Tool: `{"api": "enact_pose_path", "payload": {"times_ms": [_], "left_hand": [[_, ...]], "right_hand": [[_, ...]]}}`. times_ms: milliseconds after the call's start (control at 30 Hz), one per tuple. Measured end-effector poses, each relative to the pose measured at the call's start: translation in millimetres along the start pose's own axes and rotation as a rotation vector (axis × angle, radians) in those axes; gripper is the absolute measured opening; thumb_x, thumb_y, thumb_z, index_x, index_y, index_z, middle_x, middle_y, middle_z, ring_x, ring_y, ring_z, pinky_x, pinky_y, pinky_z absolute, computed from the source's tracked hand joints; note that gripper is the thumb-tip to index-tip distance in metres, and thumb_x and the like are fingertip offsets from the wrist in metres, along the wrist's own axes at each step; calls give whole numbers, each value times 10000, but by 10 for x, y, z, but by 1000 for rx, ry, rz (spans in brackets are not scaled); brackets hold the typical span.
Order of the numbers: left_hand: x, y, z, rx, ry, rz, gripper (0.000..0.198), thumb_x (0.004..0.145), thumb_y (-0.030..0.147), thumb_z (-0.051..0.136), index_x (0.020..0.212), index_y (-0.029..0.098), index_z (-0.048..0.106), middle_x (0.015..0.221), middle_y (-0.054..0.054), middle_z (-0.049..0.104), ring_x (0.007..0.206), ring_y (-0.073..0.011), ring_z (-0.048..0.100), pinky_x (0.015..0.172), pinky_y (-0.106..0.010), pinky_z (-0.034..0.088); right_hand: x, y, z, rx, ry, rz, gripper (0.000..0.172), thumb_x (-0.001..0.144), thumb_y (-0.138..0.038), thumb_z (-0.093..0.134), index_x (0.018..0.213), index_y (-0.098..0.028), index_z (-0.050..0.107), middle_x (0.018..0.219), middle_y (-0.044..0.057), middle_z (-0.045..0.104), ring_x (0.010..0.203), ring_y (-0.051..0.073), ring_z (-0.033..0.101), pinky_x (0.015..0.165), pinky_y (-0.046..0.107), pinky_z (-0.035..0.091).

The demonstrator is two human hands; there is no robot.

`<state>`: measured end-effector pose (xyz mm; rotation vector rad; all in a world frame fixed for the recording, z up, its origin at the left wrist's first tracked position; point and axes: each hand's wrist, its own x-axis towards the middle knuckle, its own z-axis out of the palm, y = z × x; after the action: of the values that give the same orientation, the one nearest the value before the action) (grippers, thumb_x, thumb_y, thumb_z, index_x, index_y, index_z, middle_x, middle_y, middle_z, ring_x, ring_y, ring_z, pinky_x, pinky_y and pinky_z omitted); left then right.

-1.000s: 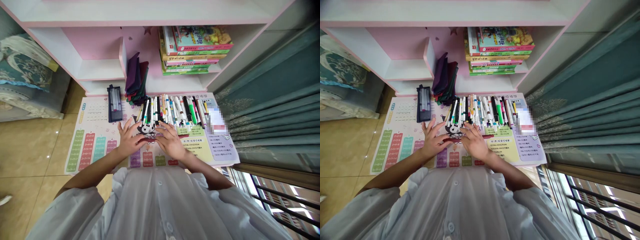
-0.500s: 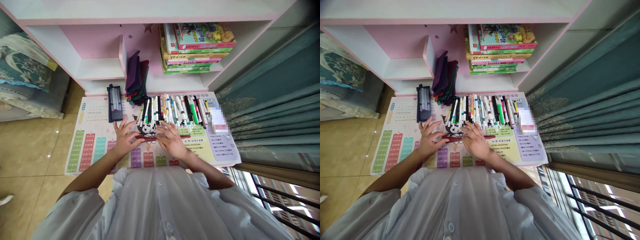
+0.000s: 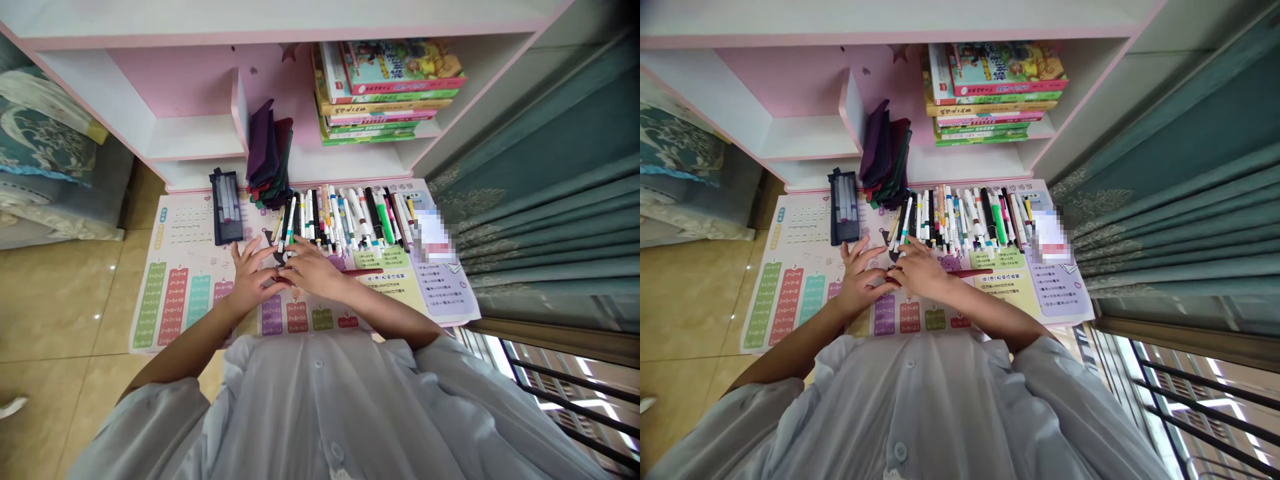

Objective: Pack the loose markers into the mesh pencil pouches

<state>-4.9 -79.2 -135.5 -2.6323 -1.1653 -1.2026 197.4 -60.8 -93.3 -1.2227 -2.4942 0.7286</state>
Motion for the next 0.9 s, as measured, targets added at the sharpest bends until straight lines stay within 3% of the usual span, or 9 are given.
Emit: {"api": "enact_pose_path", "payload": {"times_ms": [133,300,467,633,900], "left_hand": [[6,5,-14,2,19,7,319,757,532,790,654,249,687,1192,-68,705,1393,-332,446,1225,-587,121],[23,5,-14,-10,10,2,351,746,548,793,626,243,668,1196,-63,706,1393,-328,448,1224,-580,119],[3,-3,-10,-9,-10,-8,351,757,540,787,628,238,662,1200,-70,708,1388,-342,454,1205,-611,120],[-25,-16,-19,-29,-81,-75,360,756,576,769,622,256,676,1182,-59,714,1386,-342,459,1215,-614,83],[-18,-26,-15,-30,-124,-88,389,767,597,748,611,249,671,1161,-70,728,1381,-341,466,1200,-622,104]], "right_hand": [[100,20,3,82,-88,18,240,939,-279,608,794,-187,776,1189,118,681,1272,255,557,1168,473,395],[96,3,-66,196,-116,137,145,890,-286,681,810,-190,755,1293,107,647,1376,256,471,1152,430,393],[95,-42,-101,259,-99,180,85,850,-242,720,783,-194,740,1304,98,649,1390,244,472,1150,405,390],[136,-26,-126,305,-105,121,85,840,-208,720,759,-207,746,1250,66,674,1278,219,576,1084,378,444],[213,-55,-224,59,-220,86,218,899,-306,681,728,-182,735,1115,97,719,1230,304,564,1022,474,435]]}}
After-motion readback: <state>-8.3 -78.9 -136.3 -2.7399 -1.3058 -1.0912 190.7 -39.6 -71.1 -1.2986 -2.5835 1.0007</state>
